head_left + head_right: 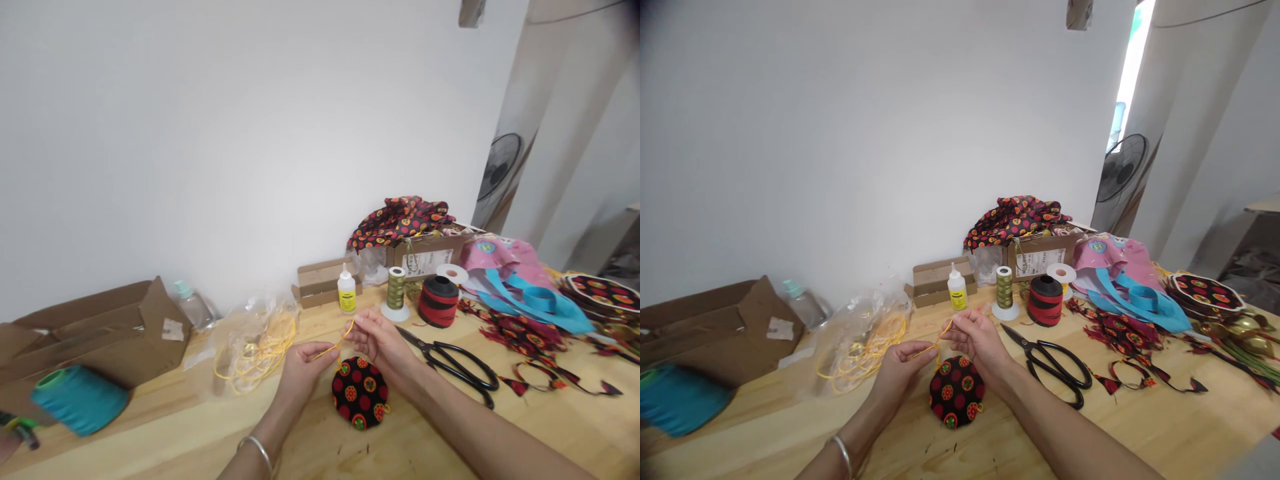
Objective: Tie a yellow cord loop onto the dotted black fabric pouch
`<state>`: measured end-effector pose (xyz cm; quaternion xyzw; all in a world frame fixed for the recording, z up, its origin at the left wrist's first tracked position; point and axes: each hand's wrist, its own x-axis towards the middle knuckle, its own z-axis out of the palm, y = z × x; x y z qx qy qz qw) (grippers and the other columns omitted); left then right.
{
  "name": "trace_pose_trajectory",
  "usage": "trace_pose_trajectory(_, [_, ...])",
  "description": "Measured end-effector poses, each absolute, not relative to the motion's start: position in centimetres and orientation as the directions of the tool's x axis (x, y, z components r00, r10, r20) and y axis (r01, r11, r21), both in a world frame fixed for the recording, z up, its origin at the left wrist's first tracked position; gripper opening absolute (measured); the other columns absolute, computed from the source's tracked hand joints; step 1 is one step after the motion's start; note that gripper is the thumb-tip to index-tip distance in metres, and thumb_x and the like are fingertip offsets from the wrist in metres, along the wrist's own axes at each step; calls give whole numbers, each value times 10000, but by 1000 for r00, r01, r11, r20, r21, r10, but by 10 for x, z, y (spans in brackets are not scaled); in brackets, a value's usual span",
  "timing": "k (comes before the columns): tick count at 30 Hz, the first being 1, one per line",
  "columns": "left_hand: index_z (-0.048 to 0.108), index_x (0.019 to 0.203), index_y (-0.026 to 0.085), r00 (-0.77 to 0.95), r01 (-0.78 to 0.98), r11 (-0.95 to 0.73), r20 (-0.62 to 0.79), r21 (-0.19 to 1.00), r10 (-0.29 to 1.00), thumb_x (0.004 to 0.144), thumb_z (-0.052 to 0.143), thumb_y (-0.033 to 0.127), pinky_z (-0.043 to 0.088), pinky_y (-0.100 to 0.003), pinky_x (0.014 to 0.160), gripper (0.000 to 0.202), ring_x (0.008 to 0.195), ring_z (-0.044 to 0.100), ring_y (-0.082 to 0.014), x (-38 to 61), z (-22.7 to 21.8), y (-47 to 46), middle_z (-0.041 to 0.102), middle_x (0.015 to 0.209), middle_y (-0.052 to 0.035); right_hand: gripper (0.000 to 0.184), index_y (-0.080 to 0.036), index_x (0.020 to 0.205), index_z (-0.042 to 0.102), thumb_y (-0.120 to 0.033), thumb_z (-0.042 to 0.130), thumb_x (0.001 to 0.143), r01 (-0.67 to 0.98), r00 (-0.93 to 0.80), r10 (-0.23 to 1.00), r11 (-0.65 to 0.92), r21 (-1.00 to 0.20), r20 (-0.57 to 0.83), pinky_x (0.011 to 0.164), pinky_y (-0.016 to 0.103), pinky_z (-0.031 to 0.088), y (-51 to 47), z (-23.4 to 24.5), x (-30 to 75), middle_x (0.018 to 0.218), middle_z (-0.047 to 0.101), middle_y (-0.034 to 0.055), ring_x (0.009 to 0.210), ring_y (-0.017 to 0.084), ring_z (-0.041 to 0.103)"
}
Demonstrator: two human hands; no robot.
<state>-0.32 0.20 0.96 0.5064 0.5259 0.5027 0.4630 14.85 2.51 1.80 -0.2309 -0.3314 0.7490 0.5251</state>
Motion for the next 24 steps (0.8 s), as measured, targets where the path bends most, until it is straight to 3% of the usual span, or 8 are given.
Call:
trace_pose_trajectory(10, [686,659,134,-61,11,-2,3,1000,998,524,713,308,447,-242,598,221,583,580,-140,-5,5,3,677,648,-40,119,-143,701,570,-202,663,656,-710,-251,965,-237,-663,-76,490,120,465,32,12,151,695,634,-7,609,75,618])
trace_pose_trajectory(15, [676,672,135,-43,-3,23,-23,1000,999,560,695,319,419,-197,504,216,479,534,-93,-5,5,1,642,557,-3,124,-154,713,560,-243,636,669,-607,-223,969,-221,-764,-102,496,152,460,32,11,151,723,635,7,618,87,606])
trace_pose_trajectory(17, [676,662,138,-40,-2,23,-23,1000,999,570,691,313,416,-189,513,199,481,529,-87,-5,5,0,637,544,4,129,-171,759,559,-264,609,685,-488,-102,995,-61,-871,-13,567,207,472,30,14,150,786,639,26,712,125,605])
trace_pose_trajectory(19, [679,660,141,-39,1,17,-17,1000,999,572,691,302,420,-192,545,183,514,540,-93,-5,6,-1,647,568,-1,174,-194,858,571,-263,586,699,-246,19,972,233,-941,236,719,291,453,26,17,150,909,627,43,872,166,567])
trace_pose_trajectory(20, [680,664,142,-38,2,11,-11,1000,999,574,690,296,424,-196,571,178,546,551,-101,-5,6,-1,658,598,-8,212,-208,905,577,-261,586,700,-88,17,919,393,-915,393,799,330,412,24,19,150,967,614,45,946,183,530])
trace_pose_trajectory(22, [683,668,139,-29,4,-5,5,1000,1000,571,692,280,428,-208,626,171,615,568,-121,-5,8,0,674,657,-25,243,-238,943,595,-266,597,702,191,-133,777,629,-754,615,902,385,306,20,21,150,1007,607,33,1014,204,476])
trace_pose_trajectory(24, [685,674,137,-15,-1,-21,21,1000,1000,569,691,271,426,-219,668,170,671,576,-139,-5,9,0,677,672,-34,192,-263,907,621,-273,602,716,337,-295,688,724,-602,663,937,414,228,17,20,149,916,642,11,946,197,504])
